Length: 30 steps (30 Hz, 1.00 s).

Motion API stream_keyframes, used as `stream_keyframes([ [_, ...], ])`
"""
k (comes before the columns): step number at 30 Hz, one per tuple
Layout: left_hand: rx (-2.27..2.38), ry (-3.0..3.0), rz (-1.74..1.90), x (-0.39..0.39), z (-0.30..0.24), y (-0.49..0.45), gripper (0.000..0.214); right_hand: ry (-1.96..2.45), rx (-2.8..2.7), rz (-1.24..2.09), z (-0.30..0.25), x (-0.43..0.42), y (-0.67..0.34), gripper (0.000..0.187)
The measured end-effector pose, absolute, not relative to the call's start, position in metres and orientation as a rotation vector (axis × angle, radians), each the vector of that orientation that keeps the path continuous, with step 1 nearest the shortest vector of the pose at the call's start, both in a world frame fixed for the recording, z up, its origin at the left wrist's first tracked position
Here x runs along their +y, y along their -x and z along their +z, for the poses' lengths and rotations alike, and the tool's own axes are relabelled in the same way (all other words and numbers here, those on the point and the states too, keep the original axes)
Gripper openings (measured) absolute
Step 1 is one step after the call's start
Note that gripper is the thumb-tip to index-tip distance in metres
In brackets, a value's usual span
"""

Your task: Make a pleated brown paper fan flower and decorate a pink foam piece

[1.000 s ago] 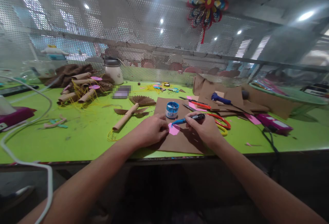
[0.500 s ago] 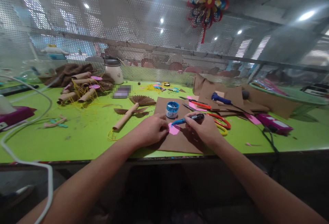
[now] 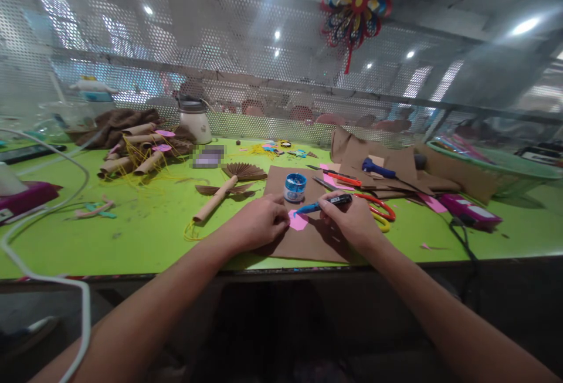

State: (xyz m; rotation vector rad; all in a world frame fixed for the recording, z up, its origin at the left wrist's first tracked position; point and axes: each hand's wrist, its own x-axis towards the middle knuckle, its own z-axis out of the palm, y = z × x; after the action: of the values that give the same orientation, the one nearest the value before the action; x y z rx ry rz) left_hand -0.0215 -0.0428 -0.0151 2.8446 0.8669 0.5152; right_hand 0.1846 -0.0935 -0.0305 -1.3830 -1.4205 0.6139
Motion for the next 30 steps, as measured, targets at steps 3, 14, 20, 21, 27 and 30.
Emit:
stream_keyframes([
  [3,0.87,-2.847,0.507,-0.0424,-0.0157,0.0218,0.025,1.376,-1.422,0.61,-0.0307,-0.094,-0.1849,0.026],
  [14,0.873,-2.855,0.494,-0.0424,-0.0148,0.0219,0.025,1.331,-1.414,0.629,-0.0285,-0.0947,-0.184,0.027],
  [20,0.879,-2.848,0.505,-0.0426,-0.0136,0.0218,0.024,1.319,-1.433,0.657,-0.0278,-0.0939,-0.1819,0.027],
  [21,0.878,-2.849,0.501,-0.0427,-0.0134,0.0219,0.024,1.324,-1.433,0.662,-0.0276,-0.0939,-0.1819,0.027],
  [27,0.881,-2.843,0.5,-0.0441,-0.0114,0.0217,0.024,1.334,-1.439,0.645,-0.0281,-0.0943,-0.1827,0.027],
  [30,0.881,-2.837,0.491,-0.0445,-0.0111,0.0213,0.024,1.348,-1.442,0.615,-0.029,-0.0933,-0.1835,0.027],
])
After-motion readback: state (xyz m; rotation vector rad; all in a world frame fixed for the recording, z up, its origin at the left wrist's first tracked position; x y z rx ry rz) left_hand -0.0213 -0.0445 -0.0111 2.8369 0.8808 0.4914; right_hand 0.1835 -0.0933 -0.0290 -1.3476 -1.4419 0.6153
